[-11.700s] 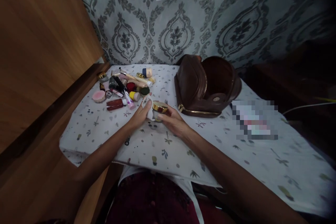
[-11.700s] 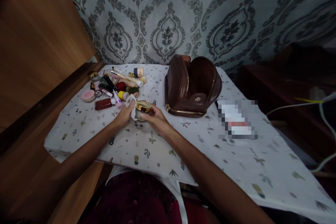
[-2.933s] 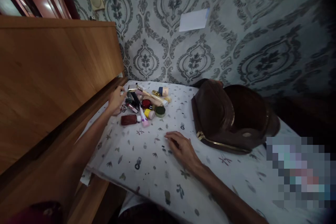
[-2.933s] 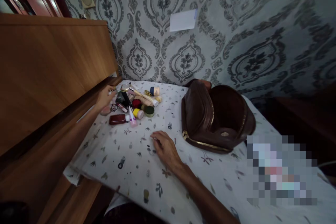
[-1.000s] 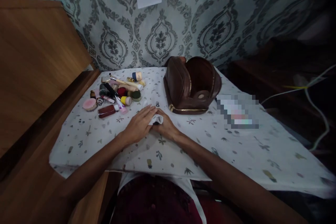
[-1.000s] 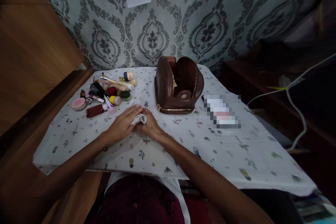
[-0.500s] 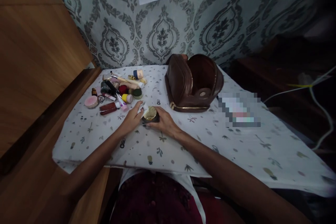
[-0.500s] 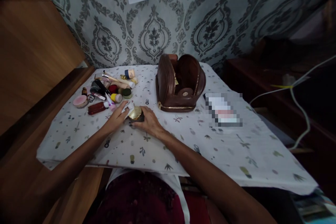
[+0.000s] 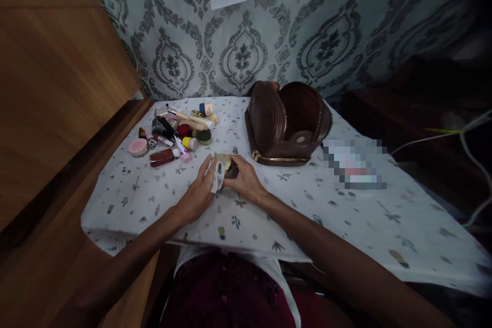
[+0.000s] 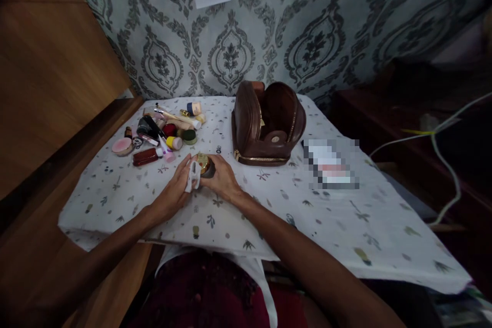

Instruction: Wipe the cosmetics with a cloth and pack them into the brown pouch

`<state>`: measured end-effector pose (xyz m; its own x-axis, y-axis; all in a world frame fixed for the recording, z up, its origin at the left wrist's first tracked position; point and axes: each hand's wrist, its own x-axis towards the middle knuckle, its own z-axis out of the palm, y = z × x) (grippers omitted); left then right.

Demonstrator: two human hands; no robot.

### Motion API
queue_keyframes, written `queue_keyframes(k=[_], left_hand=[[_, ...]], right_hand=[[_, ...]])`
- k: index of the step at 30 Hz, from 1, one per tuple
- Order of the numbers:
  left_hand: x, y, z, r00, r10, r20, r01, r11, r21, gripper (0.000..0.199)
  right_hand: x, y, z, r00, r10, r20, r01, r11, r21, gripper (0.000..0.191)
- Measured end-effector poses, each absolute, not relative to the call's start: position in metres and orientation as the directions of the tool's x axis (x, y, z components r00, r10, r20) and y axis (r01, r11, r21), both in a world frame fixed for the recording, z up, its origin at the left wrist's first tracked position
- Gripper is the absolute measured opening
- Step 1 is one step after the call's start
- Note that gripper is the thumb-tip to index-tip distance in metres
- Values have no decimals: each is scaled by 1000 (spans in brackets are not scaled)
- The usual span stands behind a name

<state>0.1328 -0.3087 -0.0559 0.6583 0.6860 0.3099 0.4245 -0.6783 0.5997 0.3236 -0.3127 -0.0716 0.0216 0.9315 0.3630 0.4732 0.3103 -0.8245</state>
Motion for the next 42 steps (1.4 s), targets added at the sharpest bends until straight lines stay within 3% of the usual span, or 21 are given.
queue_keyframes(k=[4, 11, 18, 22, 27, 30, 33, 37, 42], left_hand=[[139, -311, -56, 683, 662, 310, 419, -702, 576, 74], [158, -305, -42, 611, 709, 351, 507, -692, 514, 64], [170, -293, -32, 504, 786, 359, 551, -612, 566, 57], [170, -282, -25, 463, 845, 269, 550, -512, 660, 52], [168, -263, -22, 408, 902, 145, 477, -345, 808, 41], [166, -253, -32, 320, 946, 46, 320, -154, 935, 35], [165, -248, -45, 226, 973, -40, 158, 4, 987, 33], [164, -253, -54, 223, 975, -15, 111, -10, 994, 33], [164, -271, -46, 284, 934, 216, 191, -276, 942, 35]], right_hand=[[325, -313, -74, 13, 918, 397, 527, 331, -783, 47], [319, -322, -72, -55, 883, 465, 636, 391, -666, 41], [316, -320, -78, -103, 884, 457, 754, 369, -544, 37], [315, -319, -77, -141, 866, 479, 757, 406, -512, 50], [315, -320, -77, -167, 850, 500, 700, 459, -547, 56], [317, -319, -78, -166, 844, 509, 646, 483, -591, 58], [319, -317, -78, -108, 856, 506, 599, 462, -654, 61], [320, -312, -74, 36, 879, 475, 549, 379, -745, 56], [321, -310, -74, 116, 908, 403, 415, 325, -850, 58]])
